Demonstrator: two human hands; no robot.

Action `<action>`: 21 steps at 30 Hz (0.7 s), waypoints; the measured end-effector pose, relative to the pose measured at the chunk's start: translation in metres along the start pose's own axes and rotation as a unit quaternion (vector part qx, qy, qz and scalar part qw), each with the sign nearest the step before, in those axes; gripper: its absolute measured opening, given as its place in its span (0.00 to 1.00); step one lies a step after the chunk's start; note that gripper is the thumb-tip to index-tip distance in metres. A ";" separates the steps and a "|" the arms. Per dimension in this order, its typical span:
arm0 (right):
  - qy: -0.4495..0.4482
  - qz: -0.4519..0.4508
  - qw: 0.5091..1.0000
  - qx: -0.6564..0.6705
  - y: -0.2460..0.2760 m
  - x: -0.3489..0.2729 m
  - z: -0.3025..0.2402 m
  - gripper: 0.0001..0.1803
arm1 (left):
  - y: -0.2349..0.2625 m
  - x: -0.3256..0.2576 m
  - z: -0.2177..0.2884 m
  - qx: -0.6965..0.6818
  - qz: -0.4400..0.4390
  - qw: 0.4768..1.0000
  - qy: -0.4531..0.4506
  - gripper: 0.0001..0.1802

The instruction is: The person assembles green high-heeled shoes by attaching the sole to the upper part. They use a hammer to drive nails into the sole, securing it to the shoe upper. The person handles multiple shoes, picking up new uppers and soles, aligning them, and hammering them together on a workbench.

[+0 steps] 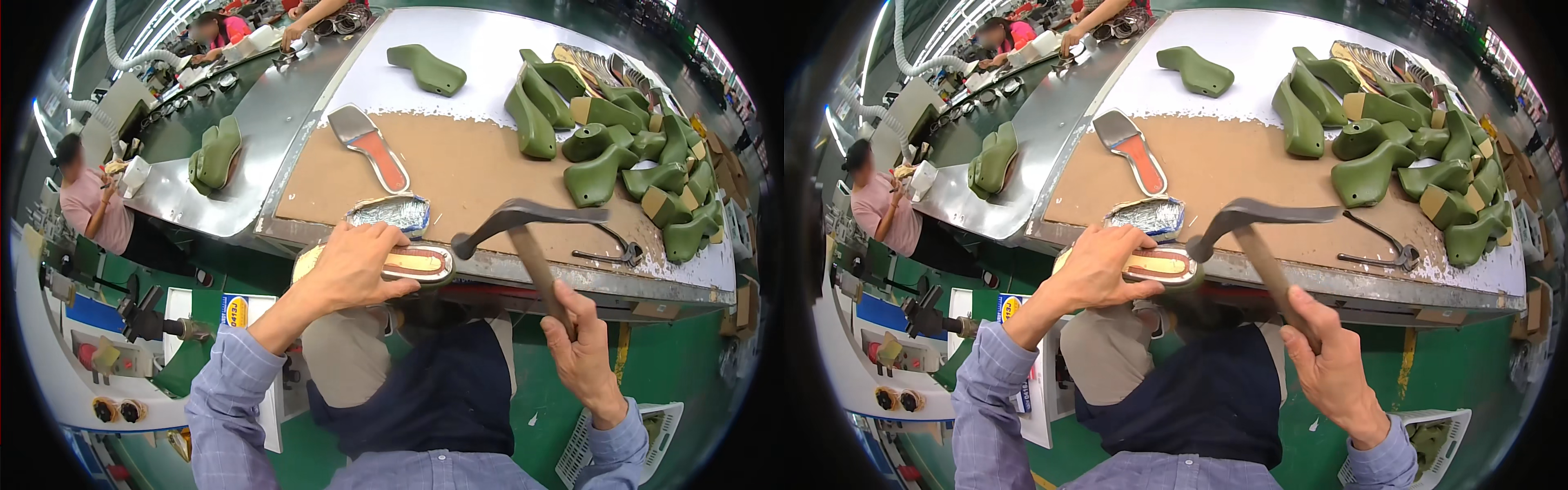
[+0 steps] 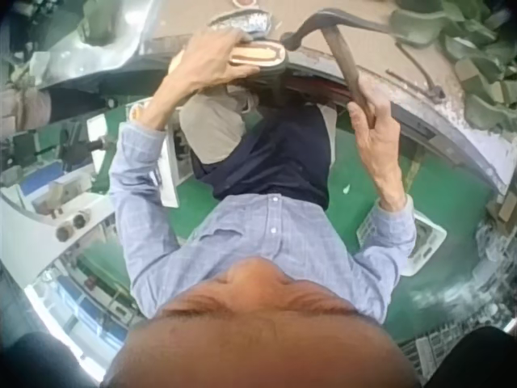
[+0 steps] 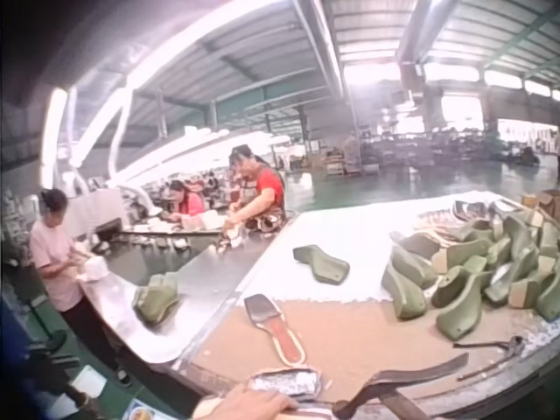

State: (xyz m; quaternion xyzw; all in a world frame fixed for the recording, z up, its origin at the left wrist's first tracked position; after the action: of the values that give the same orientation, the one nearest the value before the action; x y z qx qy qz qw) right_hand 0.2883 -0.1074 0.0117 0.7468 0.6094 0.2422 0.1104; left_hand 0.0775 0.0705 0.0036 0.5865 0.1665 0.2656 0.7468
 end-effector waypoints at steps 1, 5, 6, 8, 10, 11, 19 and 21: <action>-0.013 -0.030 0.999 -0.015 -0.001 0.006 -0.009 0.28 | -0.002 -0.001 -0.002 0.001 -0.005 1.000 0.007 0.29; 0.083 0.068 0.993 -0.053 0.033 0.008 -0.048 0.28 | -0.002 -0.004 -0.003 -0.010 -0.014 1.000 0.018 0.30; 0.092 0.113 0.989 -0.030 0.048 0.002 -0.054 0.29 | -0.001 -0.003 -0.002 -0.003 -0.010 1.000 0.013 0.30; 0.114 0.161 0.980 0.020 0.059 -0.006 -0.057 0.30 | -0.002 -0.003 -0.001 0.013 -0.002 1.000 0.003 0.30; 0.173 0.107 0.978 -0.050 0.034 0.000 -0.052 0.30 | -0.002 -0.001 0.001 0.022 -0.013 1.000 0.003 0.30; 0.189 0.056 0.974 -0.109 0.012 0.009 -0.055 0.31 | -0.003 0.002 0.002 0.027 -0.021 0.999 0.005 0.30; 0.161 0.158 0.973 -0.055 0.061 0.011 -0.060 0.26 | -0.003 -0.004 -0.003 0.041 -0.025 0.999 0.022 0.30; 0.130 0.116 0.982 0.066 0.050 0.002 -0.044 0.26 | -0.003 -0.001 -0.001 0.033 -0.019 0.999 0.014 0.31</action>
State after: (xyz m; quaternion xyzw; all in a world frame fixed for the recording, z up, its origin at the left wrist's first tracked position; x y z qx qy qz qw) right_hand 0.3097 -0.1232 0.0725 0.7802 0.5426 0.3075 -0.0486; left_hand 0.0768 0.0700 0.0000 0.6036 0.1971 0.2537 0.7297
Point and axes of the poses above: each hand's wrist, its own x-axis towards the middle knuckle, its own y-axis out of the back of the hand, z = x × y, the point moved 10 cm from there along x, towards the middle knuckle, and after that the axes turned 1 degree about x, right-handed, at the moved point
